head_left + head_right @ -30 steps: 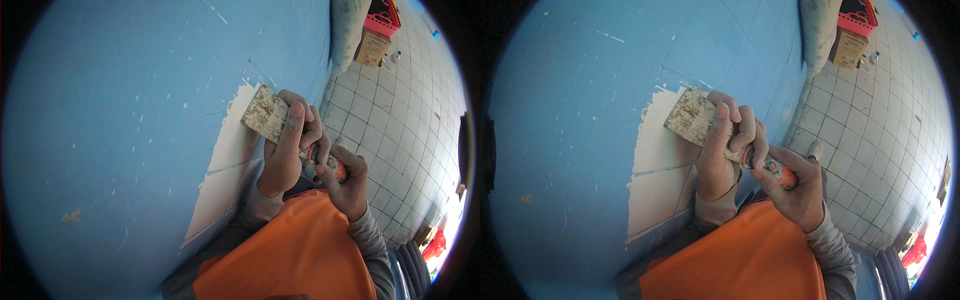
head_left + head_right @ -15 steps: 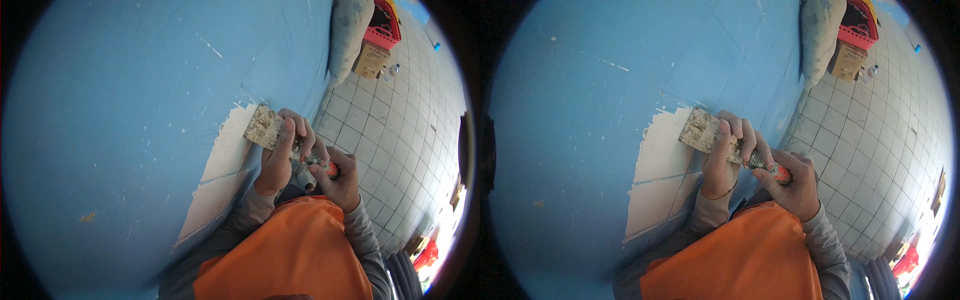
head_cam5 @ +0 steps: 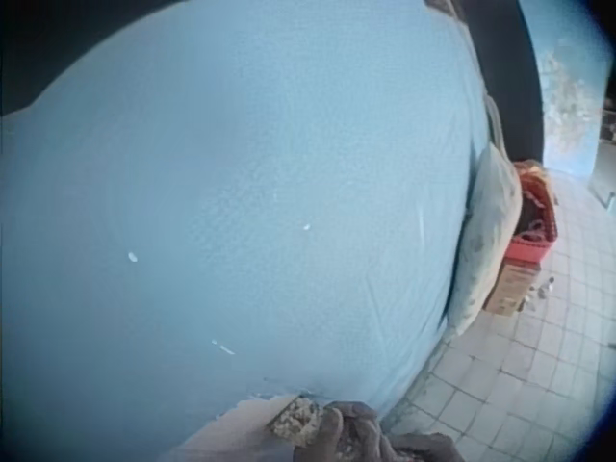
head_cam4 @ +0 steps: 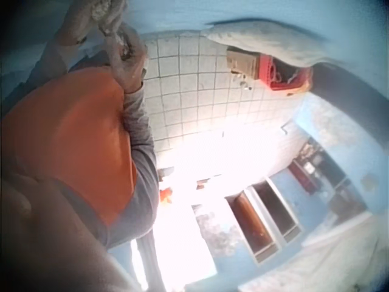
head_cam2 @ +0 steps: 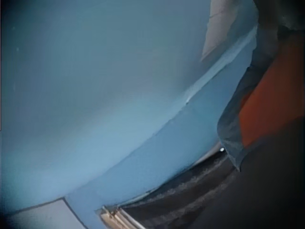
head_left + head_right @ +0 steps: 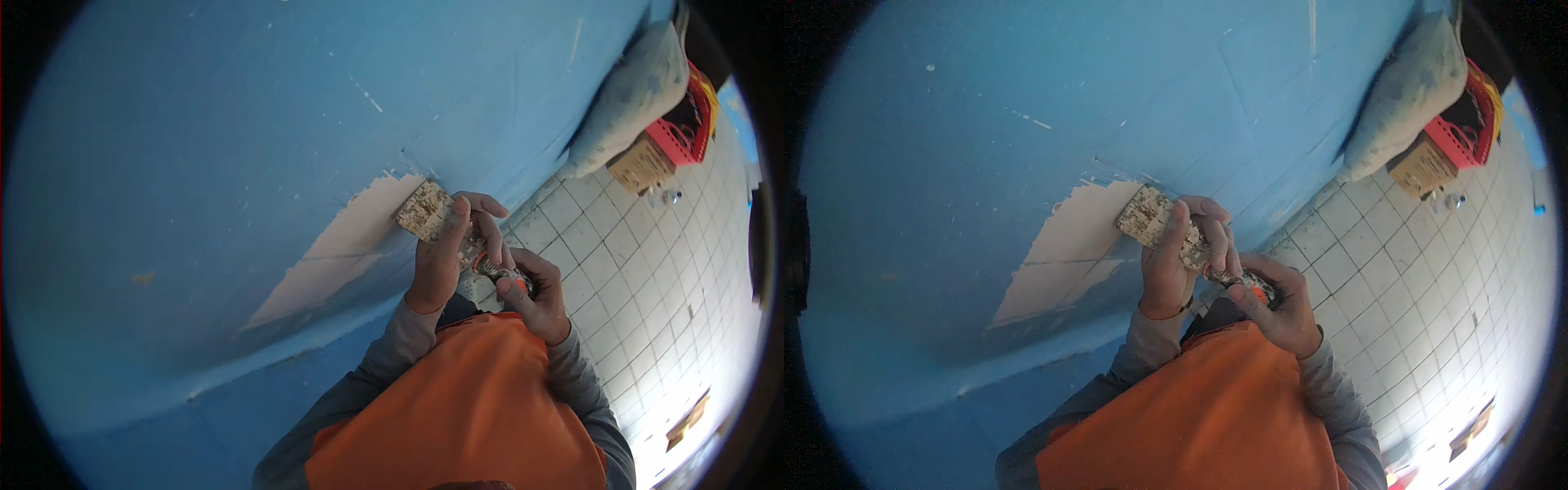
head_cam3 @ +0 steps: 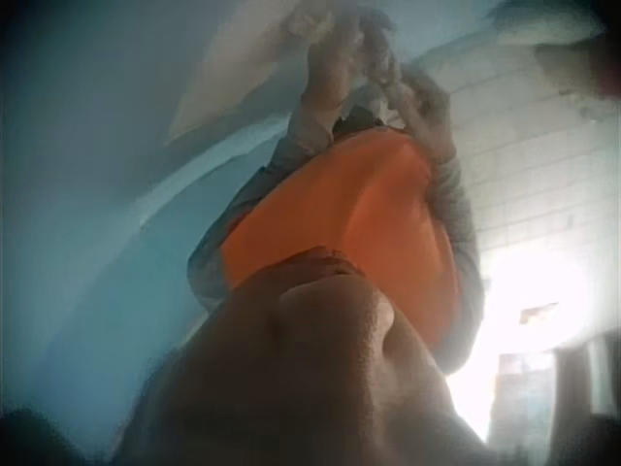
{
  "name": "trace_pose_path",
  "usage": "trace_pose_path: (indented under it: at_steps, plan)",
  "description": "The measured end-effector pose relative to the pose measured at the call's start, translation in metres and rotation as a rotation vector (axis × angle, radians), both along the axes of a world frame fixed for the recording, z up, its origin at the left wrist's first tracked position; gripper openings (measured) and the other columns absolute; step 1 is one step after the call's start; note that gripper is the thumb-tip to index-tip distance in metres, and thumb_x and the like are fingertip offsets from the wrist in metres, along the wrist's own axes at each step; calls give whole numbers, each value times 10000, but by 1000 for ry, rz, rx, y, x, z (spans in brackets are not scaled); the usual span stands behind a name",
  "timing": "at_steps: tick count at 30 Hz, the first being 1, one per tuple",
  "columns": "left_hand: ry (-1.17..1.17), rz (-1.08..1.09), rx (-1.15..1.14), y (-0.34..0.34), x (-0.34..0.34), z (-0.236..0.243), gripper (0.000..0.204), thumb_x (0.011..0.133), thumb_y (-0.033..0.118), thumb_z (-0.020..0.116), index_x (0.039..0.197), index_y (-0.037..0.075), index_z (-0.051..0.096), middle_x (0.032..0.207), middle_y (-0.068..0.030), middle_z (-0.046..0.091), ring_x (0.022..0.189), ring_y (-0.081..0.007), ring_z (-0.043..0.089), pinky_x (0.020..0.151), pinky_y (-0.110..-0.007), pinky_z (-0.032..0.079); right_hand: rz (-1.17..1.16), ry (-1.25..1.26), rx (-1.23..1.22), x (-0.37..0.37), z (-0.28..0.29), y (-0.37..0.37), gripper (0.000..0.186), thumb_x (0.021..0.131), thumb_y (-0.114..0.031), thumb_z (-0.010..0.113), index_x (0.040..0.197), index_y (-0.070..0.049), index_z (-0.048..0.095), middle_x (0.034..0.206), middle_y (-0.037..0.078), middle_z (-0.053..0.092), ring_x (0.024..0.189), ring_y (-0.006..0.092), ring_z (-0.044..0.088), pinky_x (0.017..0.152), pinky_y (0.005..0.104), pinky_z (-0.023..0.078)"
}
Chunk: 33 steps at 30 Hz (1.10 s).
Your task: The person scrapes a patch of filler on a blue wall using a putty knife and smooths the area by hand.
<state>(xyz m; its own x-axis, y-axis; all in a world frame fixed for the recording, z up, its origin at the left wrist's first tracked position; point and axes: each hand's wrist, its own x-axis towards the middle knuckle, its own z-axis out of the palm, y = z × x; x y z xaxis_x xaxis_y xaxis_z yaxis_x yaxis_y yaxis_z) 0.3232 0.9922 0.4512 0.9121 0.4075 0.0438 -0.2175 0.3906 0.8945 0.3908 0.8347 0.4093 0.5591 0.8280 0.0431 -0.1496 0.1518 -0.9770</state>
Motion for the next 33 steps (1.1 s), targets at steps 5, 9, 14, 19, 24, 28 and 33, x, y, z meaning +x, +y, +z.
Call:
trace_pose_path:
  at_steps: [5,9,14,19,24,28,33]
  plan:
    - [26,182,15,-11,8,-7,477,1067,387,350,1037,-42,557,586,-70,546,530,-186,598,498,-292,471,175,189,-178,11,-11,-12,362,931,-164,679,1228,28,606,984,75,680,858,99,594,771,253,481]
    - [86,337,-6,-21,10,-16,467,1053,390,422,1018,-51,572,623,-83,598,566,-172,634,549,-286,532,141,193,-92,14,-23,-10,354,930,-177,684,1208,31,616,947,57,666,797,82,576,709,241,473]
    - [226,439,15,-27,12,-15,461,1047,376,451,1073,-61,598,661,-96,641,595,-165,650,560,-273,528,122,96,-154,23,-31,-6,332,912,-177,708,1156,37,638,872,37,662,731,77,561,649,238,467]
    - [275,462,33,-25,13,-7,503,1031,405,480,1058,-75,629,638,-90,640,542,-157,626,536,-293,530,150,89,-109,24,-39,0,311,907,-178,713,1118,38,641,863,40,659,752,80,563,670,236,469]
    - [234,435,76,-22,16,-9,507,1040,381,472,1031,-101,629,555,-67,602,457,-131,568,481,-273,480,164,133,-107,21,-46,2,285,911,-181,704,1074,43,636,890,56,661,791,95,571,716,245,471]
    - [226,428,104,-19,17,-11,506,1043,379,466,1016,-97,633,544,-68,596,449,-122,551,455,-261,438,193,61,-121,22,-46,5,274,924,-192,683,1053,44,632,886,69,655,797,105,572,726,253,466]
    - [230,452,122,-18,18,-9,504,1037,385,481,927,-76,651,530,-64,593,436,-106,534,445,-253,406,202,7,-100,25,-40,10,254,925,-196,680,1021,35,636,831,66,643,743,101,557,679,261,455]
